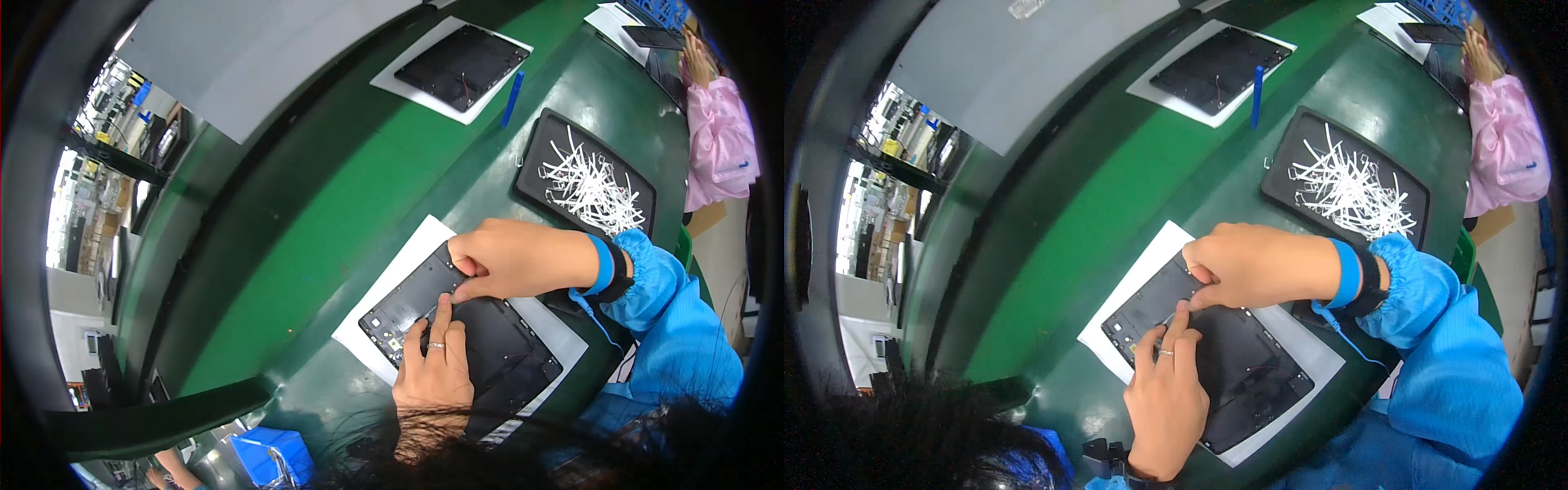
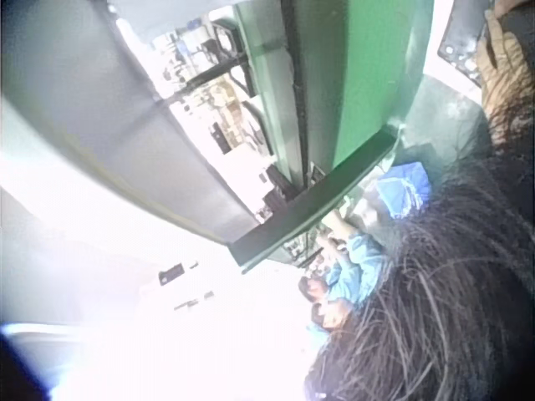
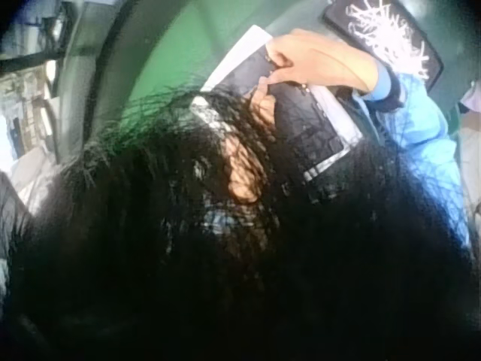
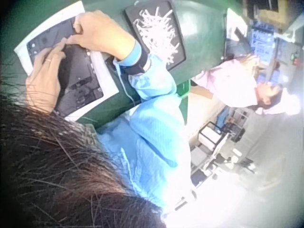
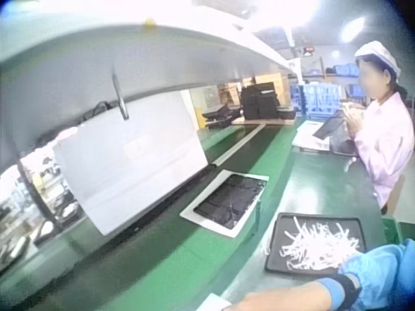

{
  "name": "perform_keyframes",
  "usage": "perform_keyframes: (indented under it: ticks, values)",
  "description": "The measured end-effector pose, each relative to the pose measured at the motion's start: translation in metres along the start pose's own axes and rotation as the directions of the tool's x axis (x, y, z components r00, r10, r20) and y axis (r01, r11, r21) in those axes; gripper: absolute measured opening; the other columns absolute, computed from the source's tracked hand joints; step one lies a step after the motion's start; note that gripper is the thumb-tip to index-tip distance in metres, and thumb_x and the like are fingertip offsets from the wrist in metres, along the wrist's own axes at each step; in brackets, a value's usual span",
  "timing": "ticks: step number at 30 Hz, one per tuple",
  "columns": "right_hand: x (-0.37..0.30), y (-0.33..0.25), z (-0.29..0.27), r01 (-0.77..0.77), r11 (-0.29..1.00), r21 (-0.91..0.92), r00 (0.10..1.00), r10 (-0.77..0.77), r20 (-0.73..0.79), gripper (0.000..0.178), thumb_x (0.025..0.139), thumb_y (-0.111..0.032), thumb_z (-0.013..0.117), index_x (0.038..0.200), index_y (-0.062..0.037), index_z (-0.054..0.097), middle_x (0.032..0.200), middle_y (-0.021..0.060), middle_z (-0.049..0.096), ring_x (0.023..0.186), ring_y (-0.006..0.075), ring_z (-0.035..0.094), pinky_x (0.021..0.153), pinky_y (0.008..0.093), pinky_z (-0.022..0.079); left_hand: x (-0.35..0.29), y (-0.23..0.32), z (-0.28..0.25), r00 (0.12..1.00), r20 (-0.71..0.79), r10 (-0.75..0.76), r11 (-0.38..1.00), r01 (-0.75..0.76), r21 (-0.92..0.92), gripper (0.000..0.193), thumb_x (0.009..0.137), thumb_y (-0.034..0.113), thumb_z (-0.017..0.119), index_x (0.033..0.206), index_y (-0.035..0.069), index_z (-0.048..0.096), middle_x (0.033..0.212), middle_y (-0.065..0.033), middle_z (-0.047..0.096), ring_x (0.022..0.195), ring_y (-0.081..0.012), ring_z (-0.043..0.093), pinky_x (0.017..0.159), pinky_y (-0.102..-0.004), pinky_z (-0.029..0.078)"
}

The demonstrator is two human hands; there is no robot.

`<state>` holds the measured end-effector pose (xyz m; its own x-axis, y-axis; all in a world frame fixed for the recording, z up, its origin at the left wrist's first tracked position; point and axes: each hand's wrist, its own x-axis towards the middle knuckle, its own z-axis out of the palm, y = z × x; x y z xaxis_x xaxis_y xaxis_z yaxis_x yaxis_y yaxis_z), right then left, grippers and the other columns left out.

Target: The person assembles electronic components by placing a component into a tablet housing and securing it by hand.

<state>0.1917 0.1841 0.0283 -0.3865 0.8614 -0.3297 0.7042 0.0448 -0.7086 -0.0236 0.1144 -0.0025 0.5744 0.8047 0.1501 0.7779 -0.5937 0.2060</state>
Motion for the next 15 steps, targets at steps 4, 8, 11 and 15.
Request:
perform_keyframes:
  ticks: [4, 8, 11, 15]
  values:
    - [0.0, 0.017, 0.013, 0.081, 0.995, -0.063, 0.99, -0.088, -0.114, 0.035, 0.085, -0.03, 0.081, 0.084, -0.0048, 0.057, 0.075, 0.0171, 0.066, 0.076, 0.0397, 0.067, 0.066, 0.0489, 0.049, 0.0, 0.001, -0.003, 0.999, 0.027, -0.023, 0.998, 0.024, -0.063, 0.029, 0.084, -0.003, 0.059, 0.111, 0.007, 0.063, 0.141, -0.0041, 0.064, 0.12, -0.0301, 0.061, 0.066, -0.039, 0.062]
    - [0.006, 0.023, 0.012, 0.126, 0.99, -0.064, 0.99, -0.13, -0.058, 0.039, 0.082, -0.032, 0.085, 0.085, -0.0052, 0.057, 0.076, 0.0155, 0.067, 0.078, 0.0386, 0.067, 0.067, 0.0477, 0.051, -0.004, -0.011, -0.018, 0.986, 0.158, -0.047, 0.935, 0.099, -0.342, 0.029, 0.095, 0.003, 0.059, 0.123, 0.003, 0.061, 0.142, -0.0089, 0.063, 0.127, -0.033, 0.059, 0.09, -0.0437, 0.058]
    - [0.009, 0.029, 0.015, 0.187, 0.979, -0.083, 0.981, -0.19, -0.029, 0.041, 0.08, -0.036, 0.086, 0.085, -0.0043, 0.061, 0.078, 0.0146, 0.069, 0.079, 0.0371, 0.068, 0.068, 0.0468, 0.052, -0.028, -0.017, -0.027, 0.999, 0.032, -0.038, 0.822, 0.049, -0.567, 0.031, 0.1, 0.01, 0.058, 0.129, 0.0, 0.059, 0.143, -0.016, 0.06, 0.13, -0.0325, 0.057, 0.105, -0.0445, 0.05]
    - [0.016, 0.025, 0.02, 0.116, 0.988, -0.105, 0.989, -0.124, -0.075, 0.045, 0.08, -0.044, 0.086, 0.08, -0.0044, 0.064, 0.077, 0.0146, 0.069, 0.078, 0.0361, 0.069, 0.068, 0.0475, 0.053, -0.054, -0.023, -0.03, 0.992, -0.025, -0.123, 0.836, 0.09, -0.541, 0.024, 0.103, 0.011, 0.057, 0.124, 0.001, 0.057, 0.135, -0.018, 0.061, 0.131, -0.0318, 0.057, 0.108, -0.0466, 0.048]
